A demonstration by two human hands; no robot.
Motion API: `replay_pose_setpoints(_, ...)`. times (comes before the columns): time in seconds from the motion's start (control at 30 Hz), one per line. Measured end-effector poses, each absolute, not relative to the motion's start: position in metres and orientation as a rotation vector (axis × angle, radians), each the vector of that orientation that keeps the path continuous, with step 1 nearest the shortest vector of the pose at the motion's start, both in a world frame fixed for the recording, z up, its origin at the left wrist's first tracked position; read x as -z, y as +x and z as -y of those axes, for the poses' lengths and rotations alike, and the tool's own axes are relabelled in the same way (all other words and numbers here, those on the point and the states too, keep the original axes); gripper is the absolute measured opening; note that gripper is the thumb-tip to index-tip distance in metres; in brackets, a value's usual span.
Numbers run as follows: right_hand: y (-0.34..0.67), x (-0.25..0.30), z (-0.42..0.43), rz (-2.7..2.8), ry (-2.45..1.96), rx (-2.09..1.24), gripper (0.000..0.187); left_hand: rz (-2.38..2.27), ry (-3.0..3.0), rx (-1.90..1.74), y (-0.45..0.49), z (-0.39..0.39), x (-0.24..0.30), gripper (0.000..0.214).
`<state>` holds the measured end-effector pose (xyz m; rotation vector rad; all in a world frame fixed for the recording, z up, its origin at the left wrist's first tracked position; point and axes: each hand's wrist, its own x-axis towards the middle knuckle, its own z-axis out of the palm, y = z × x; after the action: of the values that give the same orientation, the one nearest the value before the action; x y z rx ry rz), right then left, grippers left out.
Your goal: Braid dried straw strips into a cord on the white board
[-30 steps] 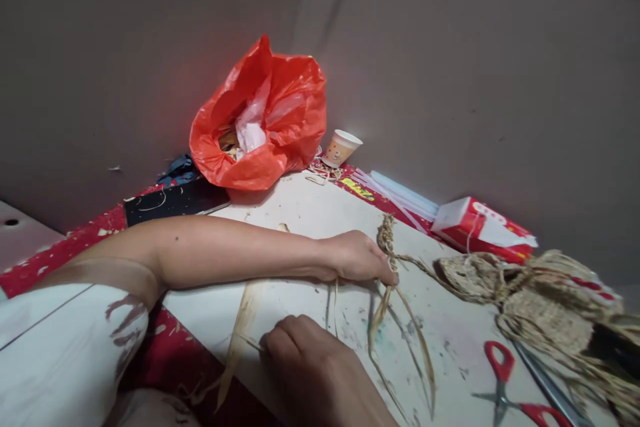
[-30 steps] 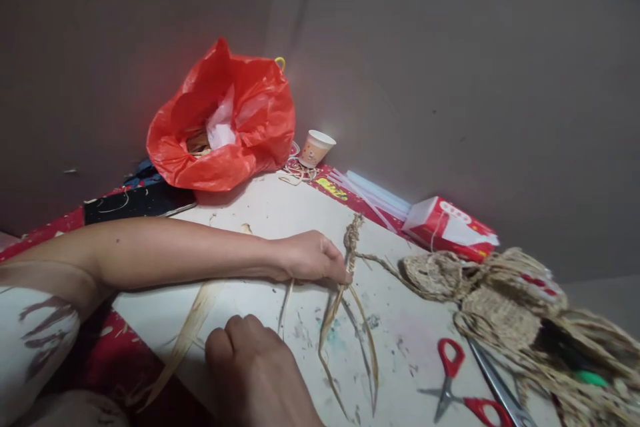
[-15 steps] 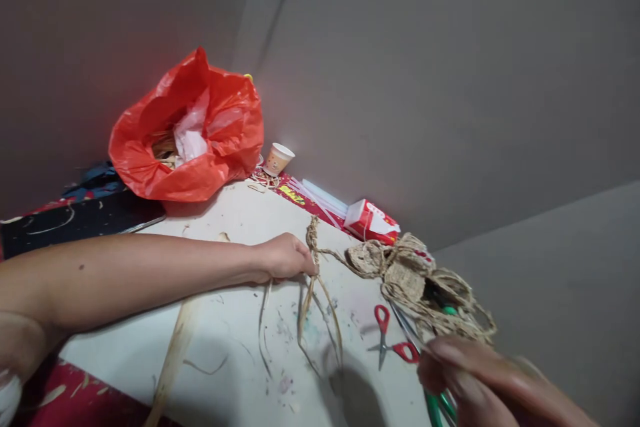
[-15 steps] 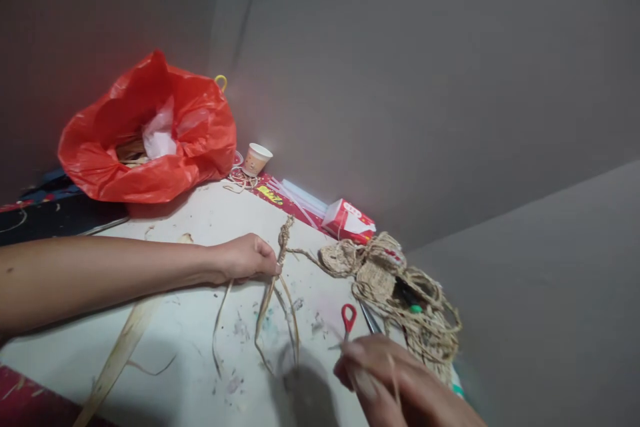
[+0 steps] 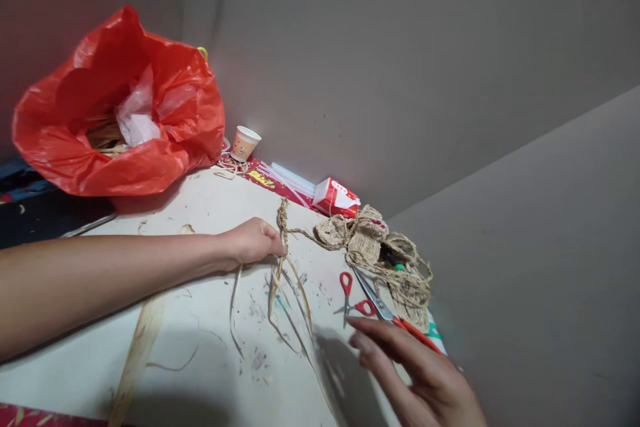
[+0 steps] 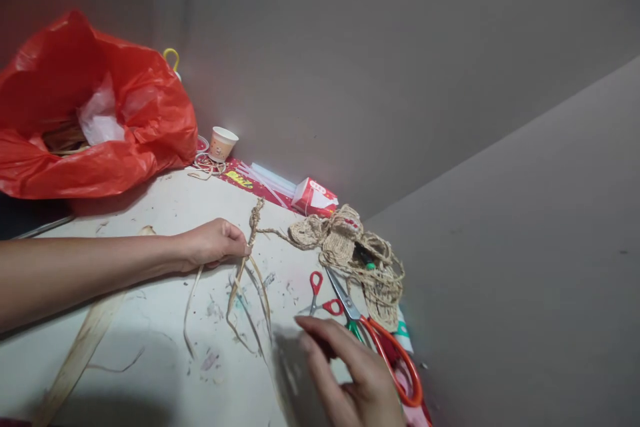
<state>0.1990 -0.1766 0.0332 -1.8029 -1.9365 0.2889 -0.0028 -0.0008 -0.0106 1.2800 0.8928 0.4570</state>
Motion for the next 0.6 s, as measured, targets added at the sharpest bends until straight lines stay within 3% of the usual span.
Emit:
replay_pose_setpoints(0.3, 0.138, 0.002, 0.108, 2.182, -1.908, -0.372, 0.023, -0.869, 1.281, -0.485, -0.001, 0.001, 0.01, 0.021)
replay_pose_setpoints(0.6, 0.154, -0.001, 0.108, 1.624, -1.659, -0.631, 0.026, -0.877, 1.274, -0.465, -0.002, 0.001, 0.009, 0.018)
